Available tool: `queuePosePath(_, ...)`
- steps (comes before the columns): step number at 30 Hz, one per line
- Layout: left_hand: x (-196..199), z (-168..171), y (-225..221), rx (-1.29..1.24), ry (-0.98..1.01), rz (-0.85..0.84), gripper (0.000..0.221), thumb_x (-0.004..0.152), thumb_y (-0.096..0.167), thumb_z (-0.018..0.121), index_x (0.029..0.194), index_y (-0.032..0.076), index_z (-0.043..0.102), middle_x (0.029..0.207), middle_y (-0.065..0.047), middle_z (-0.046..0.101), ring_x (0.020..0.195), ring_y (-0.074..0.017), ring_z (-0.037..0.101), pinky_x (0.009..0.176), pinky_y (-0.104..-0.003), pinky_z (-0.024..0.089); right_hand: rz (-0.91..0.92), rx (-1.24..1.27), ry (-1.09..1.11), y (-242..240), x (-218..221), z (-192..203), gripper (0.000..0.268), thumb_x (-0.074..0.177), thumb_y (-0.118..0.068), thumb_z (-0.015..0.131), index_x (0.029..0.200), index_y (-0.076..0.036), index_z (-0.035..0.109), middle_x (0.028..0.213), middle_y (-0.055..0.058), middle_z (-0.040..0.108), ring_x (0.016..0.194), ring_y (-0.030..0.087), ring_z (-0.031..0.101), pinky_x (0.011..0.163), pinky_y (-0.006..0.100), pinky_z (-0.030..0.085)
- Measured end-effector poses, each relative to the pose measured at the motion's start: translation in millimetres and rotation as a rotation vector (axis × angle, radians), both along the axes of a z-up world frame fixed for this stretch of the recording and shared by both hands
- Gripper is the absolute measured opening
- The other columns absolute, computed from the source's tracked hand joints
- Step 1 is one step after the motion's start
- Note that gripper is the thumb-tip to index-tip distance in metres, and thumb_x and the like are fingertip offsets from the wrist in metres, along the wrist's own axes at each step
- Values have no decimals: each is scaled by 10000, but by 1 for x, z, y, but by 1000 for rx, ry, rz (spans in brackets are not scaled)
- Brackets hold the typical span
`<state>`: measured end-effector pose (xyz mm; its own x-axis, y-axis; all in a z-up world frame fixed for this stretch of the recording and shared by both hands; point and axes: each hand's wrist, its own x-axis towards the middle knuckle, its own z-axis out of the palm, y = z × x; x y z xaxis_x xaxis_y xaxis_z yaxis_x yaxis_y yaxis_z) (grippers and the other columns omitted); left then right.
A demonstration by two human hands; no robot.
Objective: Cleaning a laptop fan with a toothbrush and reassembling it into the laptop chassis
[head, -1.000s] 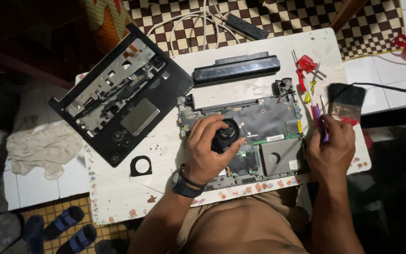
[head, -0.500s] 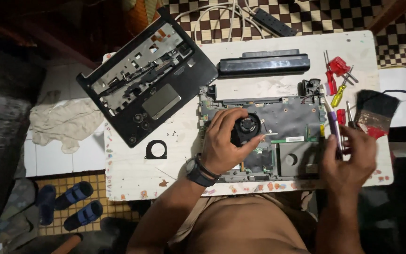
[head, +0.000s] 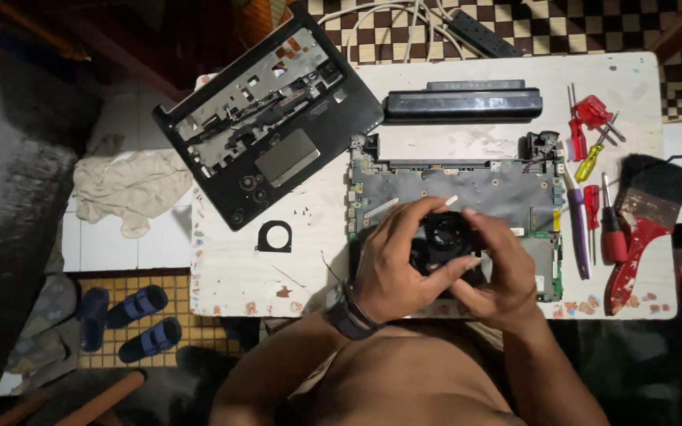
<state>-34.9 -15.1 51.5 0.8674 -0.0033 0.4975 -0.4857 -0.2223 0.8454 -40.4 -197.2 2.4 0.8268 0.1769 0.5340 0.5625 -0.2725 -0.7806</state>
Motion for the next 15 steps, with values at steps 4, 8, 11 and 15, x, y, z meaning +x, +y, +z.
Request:
queuePosePath(4, -5, -1, 5, 3, 25, 56, 650, 807, 342, 852, 1290, -13, 601, 1090, -185, 696, 1022, -404, 713, 894, -508, 580, 26, -4, 3, 14, 0, 3, 691, 720, -130, 893, 1287, 162, 626, 1173, 288, 682, 1017, 424, 701, 901, 483, 561)
queuePosePath(8, -7, -7, 7, -2, 33, 84, 656, 799, 347, 860, 1282, -21, 610, 1104, -204, 694, 1015, -410, 709, 882, -496, 580, 45, 45, -9, 21, 2, 0, 655, 734, -110, 885, 1265, 175, 629, 1159, 298, 679, 1000, 419, 701, 885, 483, 562)
queuePosePath(11, -7, -10, 13, 15, 34, 94, 689, 781, 373, 867, 1286, -20, 612, 1157, -220, 688, 1039, -420, 701, 891, -489, 576, 50, 49, -12, 27, 8, 8, 636, 739, -72, 877, 1264, 183, 627, 1128, 300, 685, 957, 412, 707, 836, 478, 569)
queuePosePath(15, -8, -14, 30, 57, 45, 101, 711, 859, 436, 801, 1288, -86, 580, 1158, -304, 661, 1026, -450, 678, 880, -538, 577, 19, 64, 13, 24, 13, 5, 671, 702, -45, 912, 1261, 192, 625, 1089, 292, 683, 935, 403, 710, 815, 461, 573)
